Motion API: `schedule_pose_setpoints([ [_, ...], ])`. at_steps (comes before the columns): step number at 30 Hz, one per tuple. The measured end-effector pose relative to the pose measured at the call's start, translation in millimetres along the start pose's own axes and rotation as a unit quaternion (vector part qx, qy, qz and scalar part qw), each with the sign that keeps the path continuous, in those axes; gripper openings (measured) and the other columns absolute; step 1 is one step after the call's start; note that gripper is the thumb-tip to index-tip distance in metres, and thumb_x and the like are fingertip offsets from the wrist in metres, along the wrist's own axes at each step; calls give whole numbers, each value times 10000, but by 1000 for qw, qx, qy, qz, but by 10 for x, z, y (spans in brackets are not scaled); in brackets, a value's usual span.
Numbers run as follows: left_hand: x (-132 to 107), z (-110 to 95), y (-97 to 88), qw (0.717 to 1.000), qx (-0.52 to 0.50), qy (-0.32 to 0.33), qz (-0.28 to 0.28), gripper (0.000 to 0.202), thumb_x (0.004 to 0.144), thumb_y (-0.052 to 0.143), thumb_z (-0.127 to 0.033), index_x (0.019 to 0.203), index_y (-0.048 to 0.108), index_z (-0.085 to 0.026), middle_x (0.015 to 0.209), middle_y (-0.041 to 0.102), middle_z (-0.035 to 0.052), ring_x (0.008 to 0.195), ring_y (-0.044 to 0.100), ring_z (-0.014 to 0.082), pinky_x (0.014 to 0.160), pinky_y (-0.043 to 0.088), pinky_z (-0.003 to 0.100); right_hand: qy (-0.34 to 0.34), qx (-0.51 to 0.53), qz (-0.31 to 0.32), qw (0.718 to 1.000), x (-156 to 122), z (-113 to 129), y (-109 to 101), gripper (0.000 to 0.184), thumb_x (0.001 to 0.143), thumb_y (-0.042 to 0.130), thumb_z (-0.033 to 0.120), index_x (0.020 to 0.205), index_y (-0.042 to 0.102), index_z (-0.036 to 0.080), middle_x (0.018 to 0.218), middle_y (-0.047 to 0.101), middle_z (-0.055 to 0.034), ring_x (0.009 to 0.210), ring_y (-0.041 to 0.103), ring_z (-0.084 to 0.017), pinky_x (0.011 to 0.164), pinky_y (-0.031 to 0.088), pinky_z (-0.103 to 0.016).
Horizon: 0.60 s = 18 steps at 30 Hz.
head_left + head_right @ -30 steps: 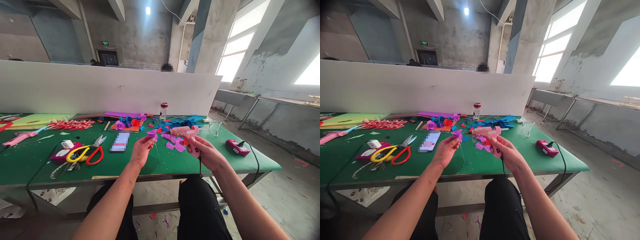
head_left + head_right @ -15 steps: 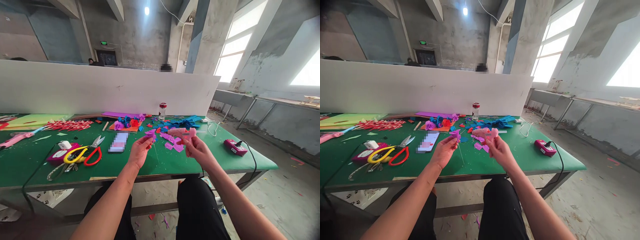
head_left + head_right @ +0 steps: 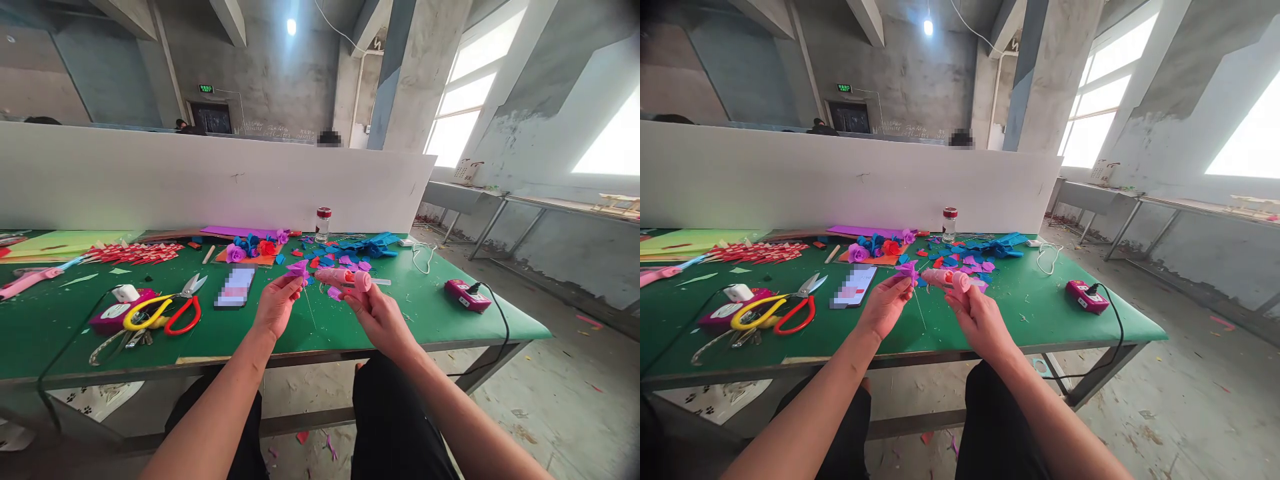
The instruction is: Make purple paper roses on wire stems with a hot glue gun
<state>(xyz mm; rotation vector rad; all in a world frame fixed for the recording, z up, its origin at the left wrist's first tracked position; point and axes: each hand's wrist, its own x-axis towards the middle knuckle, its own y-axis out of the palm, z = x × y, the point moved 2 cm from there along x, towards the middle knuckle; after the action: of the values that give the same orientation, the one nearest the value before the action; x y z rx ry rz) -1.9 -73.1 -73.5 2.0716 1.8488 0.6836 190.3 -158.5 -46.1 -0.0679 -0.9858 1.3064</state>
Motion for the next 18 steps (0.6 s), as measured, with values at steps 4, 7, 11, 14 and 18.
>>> schedule_pose_setpoints([
  [4, -4, -4, 4, 1000, 2, 4, 5, 233, 586, 841, -252, 790, 767, -167, 704, 653, 28, 649, 509, 106, 597, 347, 264, -7, -16, 2, 1000, 14, 5, 4, 194, 917, 450, 391, 955, 530, 219, 712, 631, -23, 572, 530, -173, 550, 352, -266],
  [7, -6, -5, 6, 1000, 5, 4, 9, 230, 594, 838, -256, 796, 769, -170, 716, 657, 32, 664, 511, 108, 602, 349, 262, -7, -19, 8, 1000, 24, 7, 9, 178, 920, 441, 373, 972, 517, 221, 749, 646, -37, 601, 550, -189, 567, 359, -273],
  [11, -13, -14, 9, 1000, 7, 5, 11, 227, 598, 837, -260, 795, 769, -171, 719, 657, 31, 663, 502, 105, 607, 354, 261, -1, -8, 12, 1000, 34, 15, 10, 170, 917, 452, 357, 986, 512, 214, 789, 667, -51, 639, 579, -200, 587, 376, -279],
  [14, -15, -12, 5, 1000, 5, 1, 10, 223, 597, 840, -252, 790, 767, -167, 716, 650, 27, 658, 495, 100, 607, 355, 254, -6, -7, 8, 1000, 37, 29, 9, 158, 912, 459, 348, 974, 512, 212, 782, 667, -50, 633, 582, -199, 577, 371, -279],
  [18, -9, -4, 2, 1000, 9, 5, 12, 214, 598, 840, -255, 778, 765, -168, 718, 649, 30, 665, 502, 108, 607, 358, 254, -12, -22, 5, 1000, 39, 35, 13, 143, 910, 454, 333, 958, 517, 213, 786, 666, -51, 615, 567, -192, 573, 365, -283],
])
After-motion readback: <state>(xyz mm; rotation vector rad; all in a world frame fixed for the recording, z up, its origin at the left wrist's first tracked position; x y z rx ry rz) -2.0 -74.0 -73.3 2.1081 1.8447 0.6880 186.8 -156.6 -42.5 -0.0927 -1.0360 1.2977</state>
